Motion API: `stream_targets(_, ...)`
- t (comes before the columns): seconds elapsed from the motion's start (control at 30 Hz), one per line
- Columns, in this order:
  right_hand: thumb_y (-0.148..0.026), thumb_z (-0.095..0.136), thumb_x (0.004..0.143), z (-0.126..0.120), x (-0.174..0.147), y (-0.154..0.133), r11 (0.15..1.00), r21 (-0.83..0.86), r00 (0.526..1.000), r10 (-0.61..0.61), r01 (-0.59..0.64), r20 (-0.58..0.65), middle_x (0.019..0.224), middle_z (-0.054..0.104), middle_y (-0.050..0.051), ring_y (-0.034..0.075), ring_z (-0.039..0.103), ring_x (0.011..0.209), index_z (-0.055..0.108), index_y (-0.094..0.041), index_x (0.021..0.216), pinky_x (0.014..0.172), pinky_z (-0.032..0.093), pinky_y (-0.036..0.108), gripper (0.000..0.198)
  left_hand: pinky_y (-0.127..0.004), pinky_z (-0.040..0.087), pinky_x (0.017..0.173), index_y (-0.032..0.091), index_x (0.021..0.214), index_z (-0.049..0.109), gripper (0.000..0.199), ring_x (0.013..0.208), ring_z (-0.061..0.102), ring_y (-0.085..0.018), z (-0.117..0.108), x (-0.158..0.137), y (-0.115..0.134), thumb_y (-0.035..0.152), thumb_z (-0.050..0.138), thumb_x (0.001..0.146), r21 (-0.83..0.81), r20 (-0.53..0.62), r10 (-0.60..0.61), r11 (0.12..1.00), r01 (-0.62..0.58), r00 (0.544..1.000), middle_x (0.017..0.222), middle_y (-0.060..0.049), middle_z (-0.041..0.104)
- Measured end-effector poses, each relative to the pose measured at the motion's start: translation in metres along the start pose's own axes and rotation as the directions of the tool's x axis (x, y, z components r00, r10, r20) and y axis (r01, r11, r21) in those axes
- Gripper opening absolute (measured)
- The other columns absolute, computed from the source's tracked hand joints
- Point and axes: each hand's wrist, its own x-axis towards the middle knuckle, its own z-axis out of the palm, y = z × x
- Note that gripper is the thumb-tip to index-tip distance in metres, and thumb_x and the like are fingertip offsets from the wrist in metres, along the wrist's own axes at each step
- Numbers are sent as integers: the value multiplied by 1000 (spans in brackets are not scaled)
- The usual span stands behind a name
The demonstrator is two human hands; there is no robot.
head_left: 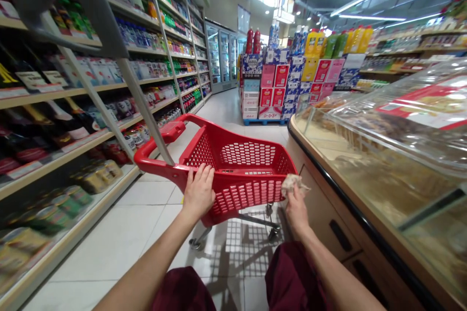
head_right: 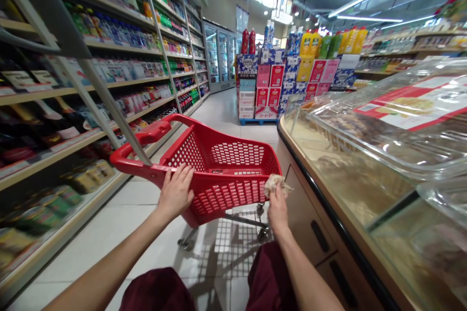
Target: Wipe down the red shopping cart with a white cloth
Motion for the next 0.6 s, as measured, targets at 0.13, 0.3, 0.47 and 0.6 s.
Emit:
stream_targets(0.13,-6,33,68,-1,-21,11,999,30,997,-33,30,74,120,52,9,20,48,110,60,-18,99,89,42,35,43,-44,14,105,12,122,43,55,125,29,-24,-1,1,-4,16,41,66,-10,11,16,1000,-16,1000,128,-9,44)
stream_targets(0.3,-7,29,74,-23,15,-4,996,83,991,51,-41,-123,136,31,8,18,28,125,43,-14,122,100,32,35,50,-46,13,105,12,121,43,56,124,30,-25,-1,1,-4,17,41,65,10,5,14,1000,-14,1000,127,-11,45)
stream_targets(0.47,-3,33,68,-8,-5,-8,997,69,996,-23,17,83,124,47,9,20,44,114,56,-17,108,89,43,34,49,-45,14,105,12,122,42,56,125,28,-23,-2,0,-6,17,40,66,13,29,23,1000,-23,999,128,-9,44)
stream_targets(0.6,-4,33,70,-8,-21,-23,986,140,993,-103,96,51,131,41,5,18,39,119,51,-18,115,94,39,32,50,-45,12,106,10,121,43,56,125,28,-24,-3,-1,-4,17,40,66,0,38,12,1000,-12,999,129,-10,43)
